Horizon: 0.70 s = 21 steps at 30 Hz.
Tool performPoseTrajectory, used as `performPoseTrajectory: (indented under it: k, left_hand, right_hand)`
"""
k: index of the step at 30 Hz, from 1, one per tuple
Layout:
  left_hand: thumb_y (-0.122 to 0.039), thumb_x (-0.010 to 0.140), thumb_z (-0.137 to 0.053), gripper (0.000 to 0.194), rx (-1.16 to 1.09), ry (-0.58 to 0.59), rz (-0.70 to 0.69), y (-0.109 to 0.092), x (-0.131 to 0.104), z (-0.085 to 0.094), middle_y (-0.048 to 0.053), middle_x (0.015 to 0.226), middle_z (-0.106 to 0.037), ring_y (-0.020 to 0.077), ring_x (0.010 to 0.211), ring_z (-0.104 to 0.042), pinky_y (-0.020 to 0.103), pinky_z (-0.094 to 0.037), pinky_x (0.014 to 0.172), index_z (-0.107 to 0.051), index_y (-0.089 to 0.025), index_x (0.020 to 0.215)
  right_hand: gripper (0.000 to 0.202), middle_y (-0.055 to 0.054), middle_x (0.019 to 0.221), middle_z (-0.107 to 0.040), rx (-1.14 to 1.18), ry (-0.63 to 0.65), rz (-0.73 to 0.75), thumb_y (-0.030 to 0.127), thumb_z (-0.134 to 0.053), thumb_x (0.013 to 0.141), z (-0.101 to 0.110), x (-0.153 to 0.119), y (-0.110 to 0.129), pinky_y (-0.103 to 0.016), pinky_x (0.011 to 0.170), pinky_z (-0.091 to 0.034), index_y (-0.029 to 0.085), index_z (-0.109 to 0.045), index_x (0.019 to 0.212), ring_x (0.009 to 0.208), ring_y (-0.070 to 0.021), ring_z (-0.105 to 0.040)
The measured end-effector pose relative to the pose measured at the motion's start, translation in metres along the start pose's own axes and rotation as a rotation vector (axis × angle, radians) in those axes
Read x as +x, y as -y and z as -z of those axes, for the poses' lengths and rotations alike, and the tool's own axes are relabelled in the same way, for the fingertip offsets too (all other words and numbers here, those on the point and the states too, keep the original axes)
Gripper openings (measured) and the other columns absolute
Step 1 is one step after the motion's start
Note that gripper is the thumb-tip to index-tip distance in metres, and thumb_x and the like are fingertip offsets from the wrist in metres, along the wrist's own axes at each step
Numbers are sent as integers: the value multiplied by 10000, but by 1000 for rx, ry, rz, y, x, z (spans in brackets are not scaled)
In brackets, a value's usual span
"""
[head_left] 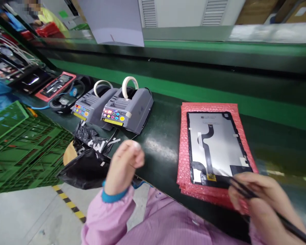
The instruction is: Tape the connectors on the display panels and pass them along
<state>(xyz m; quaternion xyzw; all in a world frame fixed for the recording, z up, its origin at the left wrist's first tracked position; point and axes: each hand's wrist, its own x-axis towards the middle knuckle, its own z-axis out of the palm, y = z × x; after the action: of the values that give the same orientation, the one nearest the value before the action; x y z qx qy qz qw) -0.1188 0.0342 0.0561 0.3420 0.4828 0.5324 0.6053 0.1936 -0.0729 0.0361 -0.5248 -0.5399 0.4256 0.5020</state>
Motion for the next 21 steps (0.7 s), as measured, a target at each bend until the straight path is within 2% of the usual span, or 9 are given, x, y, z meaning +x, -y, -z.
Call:
performPoseTrajectory:
  k: [2,4,8,12,17,19,21]
  left_hand:
    - [-471,781,-870,411,-121,231,185,19,-17,-28,-52,709,-435,62,550,-387,180,-299,482,-574,-185,793]
    - [-474,820,-844,402,-181,363,324,35,-27,-51,-51,715,-422,59,560,-379,177,-271,490,-570,-179,805]
    - [-472,826,-844,414,-210,425,429,51,-31,-79,-48,708,-439,63,572,-389,165,-229,482,-547,-184,813]
    - [-502,804,-862,444,-195,465,445,53,-33,-88,-45,682,-464,69,566,-390,167,-210,469,-553,-184,814]
    - [-541,864,-803,426,-94,506,392,59,-43,-88,-51,615,-469,67,532,-305,189,-182,481,-564,-189,846]
    - [-559,884,-780,425,-46,535,353,60,-46,-87,-57,614,-452,67,526,-283,199,-188,490,-570,-191,853]
    - [-574,905,-752,426,8,570,259,61,-48,-88,-52,630,-446,74,530,-300,212,-237,505,-575,-194,836]
  right_hand:
    - [158,-37,827,-688,102,33,58,296,-599,1017,-21,-5,7,-286,529,-521,359,-641,1156,594,-178,-622]
    - [130,-33,888,-718,170,11,104,256,-638,1006,-34,-5,11,-263,573,-540,345,-645,1100,639,-158,-644]
    - [89,-25,928,-727,171,-90,103,283,-674,998,-40,-2,8,-283,678,-579,332,-656,1069,719,-156,-680]
    - [118,-28,934,-728,118,-92,112,268,-688,988,-36,-3,3,-306,685,-577,330,-647,1081,751,-173,-689]
    - [124,-26,903,-728,98,-89,126,254,-700,982,-33,-3,2,-308,717,-582,324,-657,1075,819,-181,-704]
    - [87,-30,925,-727,181,-114,132,268,-666,1006,-37,-3,1,-282,642,-579,320,-667,1076,744,-159,-697]
    - [71,-31,909,-710,321,-191,146,299,-607,1039,-46,-3,0,-243,514,-544,310,-674,1059,637,-138,-673]
